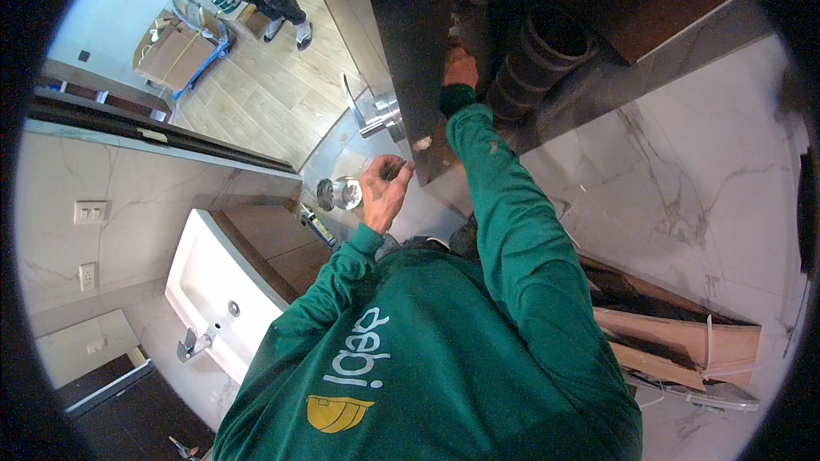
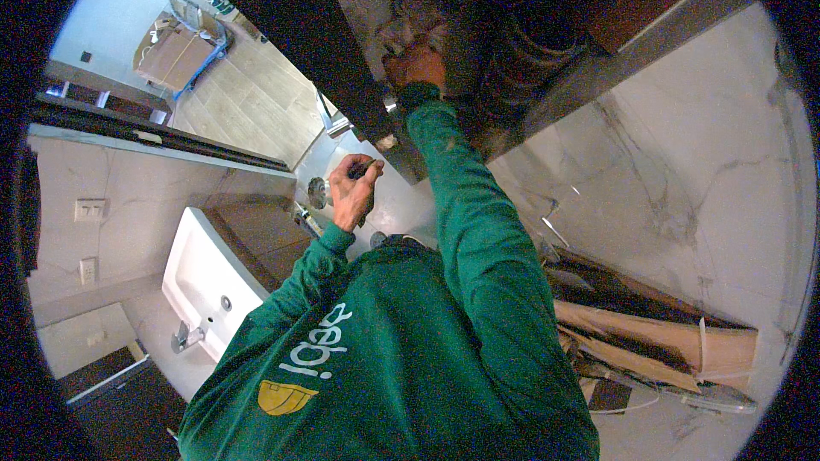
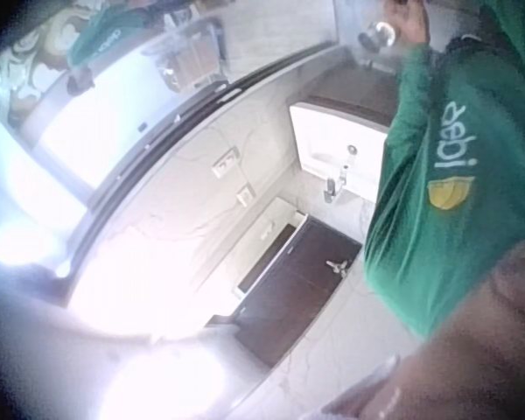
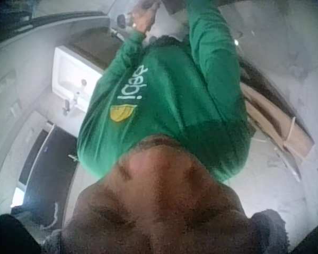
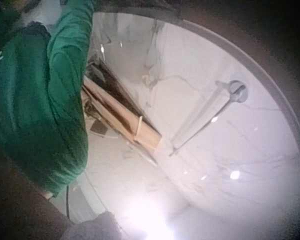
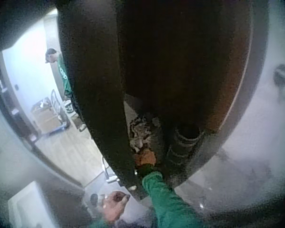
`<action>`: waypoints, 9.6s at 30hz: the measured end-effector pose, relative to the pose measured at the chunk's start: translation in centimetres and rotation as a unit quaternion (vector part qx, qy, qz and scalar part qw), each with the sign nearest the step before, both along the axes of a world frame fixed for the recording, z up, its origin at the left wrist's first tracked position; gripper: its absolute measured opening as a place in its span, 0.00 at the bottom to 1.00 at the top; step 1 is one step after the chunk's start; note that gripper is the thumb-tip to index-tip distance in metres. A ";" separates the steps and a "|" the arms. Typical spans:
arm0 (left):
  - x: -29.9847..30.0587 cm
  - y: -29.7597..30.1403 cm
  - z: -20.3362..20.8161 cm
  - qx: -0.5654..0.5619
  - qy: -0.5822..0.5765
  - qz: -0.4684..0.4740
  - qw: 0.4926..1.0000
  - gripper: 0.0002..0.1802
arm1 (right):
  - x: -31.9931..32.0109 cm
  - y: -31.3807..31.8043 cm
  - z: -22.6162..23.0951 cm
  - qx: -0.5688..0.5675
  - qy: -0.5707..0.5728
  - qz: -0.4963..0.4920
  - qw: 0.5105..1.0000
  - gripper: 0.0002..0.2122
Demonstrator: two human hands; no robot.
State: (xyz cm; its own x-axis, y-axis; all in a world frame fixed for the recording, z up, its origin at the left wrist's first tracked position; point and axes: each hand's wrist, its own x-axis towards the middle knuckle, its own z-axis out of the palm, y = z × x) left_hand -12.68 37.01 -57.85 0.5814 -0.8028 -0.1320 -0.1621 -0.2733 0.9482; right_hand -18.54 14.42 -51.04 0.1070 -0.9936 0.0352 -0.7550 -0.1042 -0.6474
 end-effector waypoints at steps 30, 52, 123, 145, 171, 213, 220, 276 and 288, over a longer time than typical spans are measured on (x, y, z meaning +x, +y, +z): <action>-0.4 1.9 -2.2 0.011 0.000 0.126 0.992 0.19 | 3.2 3.3 -2.1 0.073 -0.075 0.008 0.995 0.27; 1.6 4.6 -1.4 -0.021 0.095 0.131 0.987 0.16 | 3.7 3.6 -2.6 0.044 -0.044 0.020 0.998 0.24; 2.6 -8.2 2.8 -0.155 -0.288 -0.194 0.925 0.15 | -7.6 12.8 -13.7 0.169 -0.359 -0.182 0.900 0.25; 2.7 -6.8 4.5 -0.145 -0.282 -0.197 0.928 0.22 | -7.5 12.8 -10.0 0.099 -0.501 -0.174 0.842 0.21; 2.1 -6.5 4.4 -0.109 -0.277 -0.198 0.934 0.29 | -8.1 12.7 -9.5 0.044 -0.453 -0.183 0.871 0.14; 1.5 -5.9 4.8 -0.090 -0.279 -0.196 0.936 0.36 | -7.0 12.4 -12.8 0.058 -0.445 -0.181 0.875 0.13; 1.6 -6.2 4.8 -0.096 -0.270 -0.199 0.937 0.37 | -8.1 12.9 -15.6 0.102 -0.290 -0.141 0.941 0.16; 1.1 -6.1 5.6 -0.083 -0.324 -0.220 0.916 0.41 | -7.3 13.2 -12.6 0.200 -0.588 -0.171 0.765 0.09; 1.0 -6.1 5.8 -0.081 -0.330 -0.224 0.914 0.41 | -7.5 12.3 -12.4 0.143 -0.578 -0.165 0.786 0.19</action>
